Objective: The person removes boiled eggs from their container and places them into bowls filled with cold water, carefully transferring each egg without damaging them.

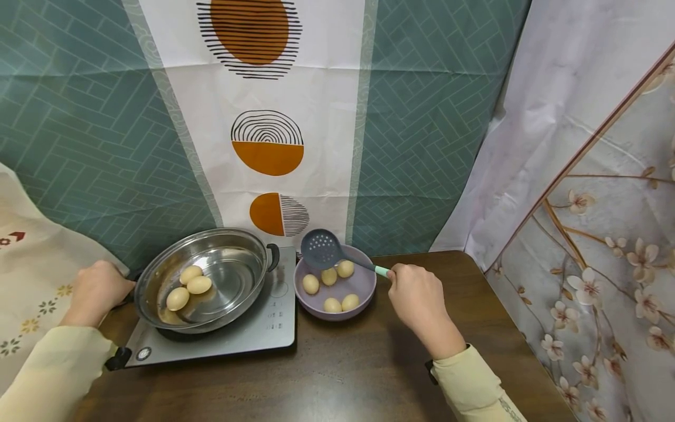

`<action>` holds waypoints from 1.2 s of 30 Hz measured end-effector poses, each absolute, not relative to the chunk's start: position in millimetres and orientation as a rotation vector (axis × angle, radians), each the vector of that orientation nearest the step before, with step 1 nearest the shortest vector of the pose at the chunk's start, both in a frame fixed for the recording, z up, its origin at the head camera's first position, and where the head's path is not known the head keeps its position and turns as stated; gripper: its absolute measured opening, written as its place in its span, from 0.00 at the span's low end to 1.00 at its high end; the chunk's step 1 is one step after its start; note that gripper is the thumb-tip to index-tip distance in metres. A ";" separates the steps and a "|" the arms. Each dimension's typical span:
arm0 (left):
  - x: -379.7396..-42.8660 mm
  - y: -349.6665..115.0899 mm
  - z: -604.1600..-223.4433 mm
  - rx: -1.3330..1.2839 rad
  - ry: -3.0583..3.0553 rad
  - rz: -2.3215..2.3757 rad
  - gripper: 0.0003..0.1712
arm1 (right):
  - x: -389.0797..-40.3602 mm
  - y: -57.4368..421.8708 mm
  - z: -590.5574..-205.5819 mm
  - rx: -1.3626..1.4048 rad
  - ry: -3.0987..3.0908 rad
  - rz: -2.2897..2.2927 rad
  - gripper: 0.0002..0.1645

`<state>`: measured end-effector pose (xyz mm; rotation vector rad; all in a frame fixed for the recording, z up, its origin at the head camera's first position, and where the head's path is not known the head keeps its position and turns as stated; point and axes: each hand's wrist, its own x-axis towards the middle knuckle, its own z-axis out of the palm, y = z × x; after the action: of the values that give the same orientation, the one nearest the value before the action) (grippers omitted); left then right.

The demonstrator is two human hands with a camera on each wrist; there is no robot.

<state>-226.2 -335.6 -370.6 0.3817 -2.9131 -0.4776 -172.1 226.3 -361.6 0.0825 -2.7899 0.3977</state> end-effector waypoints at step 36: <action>-223.0 -334.4 -371.2 0.351 -2.899 -0.480 0.18 | -187.1 83.2 -353.1 0.429 -2.541 0.311 0.12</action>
<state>-223.0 -334.4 -371.2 0.3512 -2.8991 -0.4797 -187.1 83.2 -353.1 0.4294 -2.5411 0.3106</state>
